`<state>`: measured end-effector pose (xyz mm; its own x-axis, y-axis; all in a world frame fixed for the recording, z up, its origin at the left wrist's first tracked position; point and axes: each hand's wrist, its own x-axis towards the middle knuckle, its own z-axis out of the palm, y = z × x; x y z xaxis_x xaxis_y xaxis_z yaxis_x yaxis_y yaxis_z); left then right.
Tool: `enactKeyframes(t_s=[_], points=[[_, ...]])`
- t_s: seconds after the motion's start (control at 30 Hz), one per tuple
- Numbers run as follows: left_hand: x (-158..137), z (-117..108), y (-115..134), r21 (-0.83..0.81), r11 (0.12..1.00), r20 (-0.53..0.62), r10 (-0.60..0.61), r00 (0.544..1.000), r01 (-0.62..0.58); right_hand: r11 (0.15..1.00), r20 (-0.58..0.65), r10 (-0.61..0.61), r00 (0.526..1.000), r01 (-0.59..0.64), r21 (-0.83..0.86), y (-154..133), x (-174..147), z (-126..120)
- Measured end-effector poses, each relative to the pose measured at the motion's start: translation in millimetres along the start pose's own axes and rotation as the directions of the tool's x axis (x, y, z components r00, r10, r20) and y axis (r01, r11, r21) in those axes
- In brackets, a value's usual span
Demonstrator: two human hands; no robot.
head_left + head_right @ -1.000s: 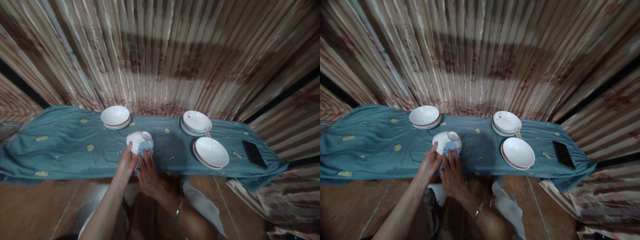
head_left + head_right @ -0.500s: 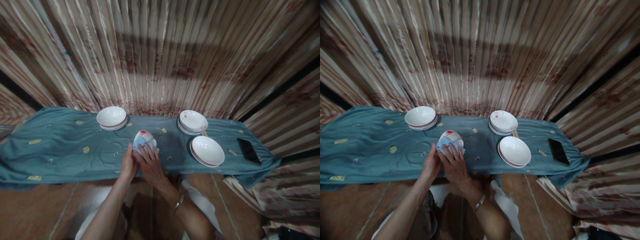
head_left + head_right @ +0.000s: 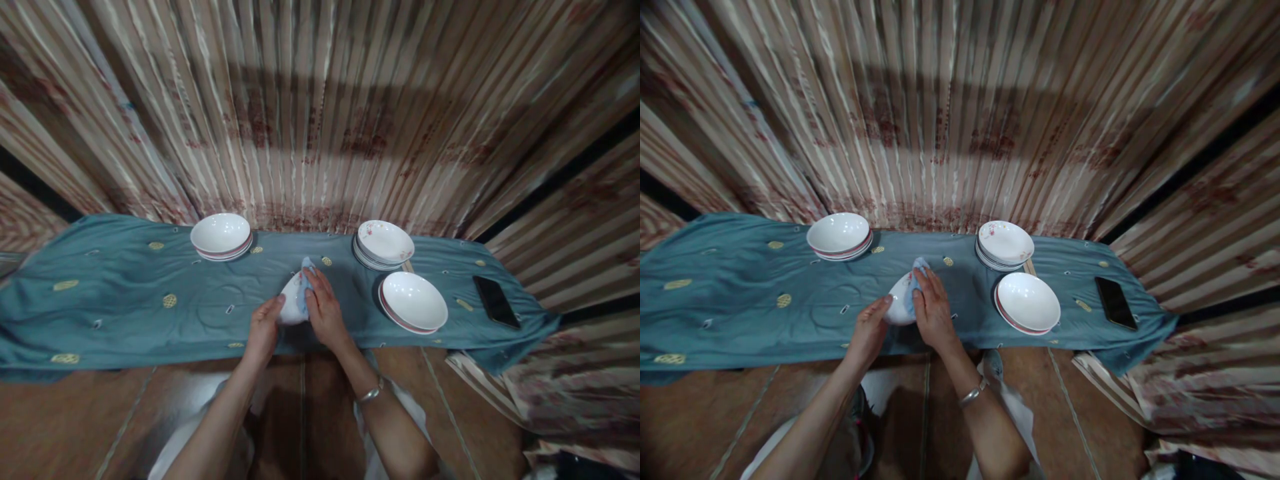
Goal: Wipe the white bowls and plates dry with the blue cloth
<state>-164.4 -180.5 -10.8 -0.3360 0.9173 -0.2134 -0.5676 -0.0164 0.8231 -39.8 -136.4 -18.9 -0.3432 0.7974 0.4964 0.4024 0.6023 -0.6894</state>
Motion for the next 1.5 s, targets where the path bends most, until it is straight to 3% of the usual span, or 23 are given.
enactKeyframes(t_s=[0.13,0.27,0.43,0.6,0.97,1.2,1.37,1.5], points=[[-1,2,0,-0.034,0.999,-0.008,-0.020,1.000,0.020,0.955,-0.023,0.180,0.983,-0.169,0.242,15,3,0],[-1,2,0,-0.111,0.993,-0.031,-0.035,0.999,0.032,0.889,-0.036,0.307,0.951,-0.273,0.367,28,3,5],[3,-2,-1,-0.196,0.980,-0.081,-0.062,0.995,0.045,0.845,-0.032,0.358,0.933,-0.309,0.437,44,2,12],[11,-5,-3,-0.319,0.943,-0.054,-0.114,0.992,0.091,0.853,-0.077,0.366,0.928,-0.301,0.426,51,-4,25],[15,4,17,-0.484,0.868,-0.147,-0.207,0.967,0.112,0.956,-0.075,0.289,0.954,-0.284,0.067,14,-31,51],[20,-2,20,-0.494,0.868,-0.172,-0.163,0.971,0.058,0.990,-0.024,0.126,0.992,-0.127,-0.059,-8,-50,61],[23,-16,14,-0.414,0.896,-0.102,-0.221,0.970,0.161,0.977,0.065,-0.043,0.997,0.056,-0.207,-27,-60,62],[22,-18,10,-0.382,0.905,-0.108,-0.245,0.964,0.187,0.933,0.126,-0.182,0.975,0.212,-0.290,-30,-55,57]])
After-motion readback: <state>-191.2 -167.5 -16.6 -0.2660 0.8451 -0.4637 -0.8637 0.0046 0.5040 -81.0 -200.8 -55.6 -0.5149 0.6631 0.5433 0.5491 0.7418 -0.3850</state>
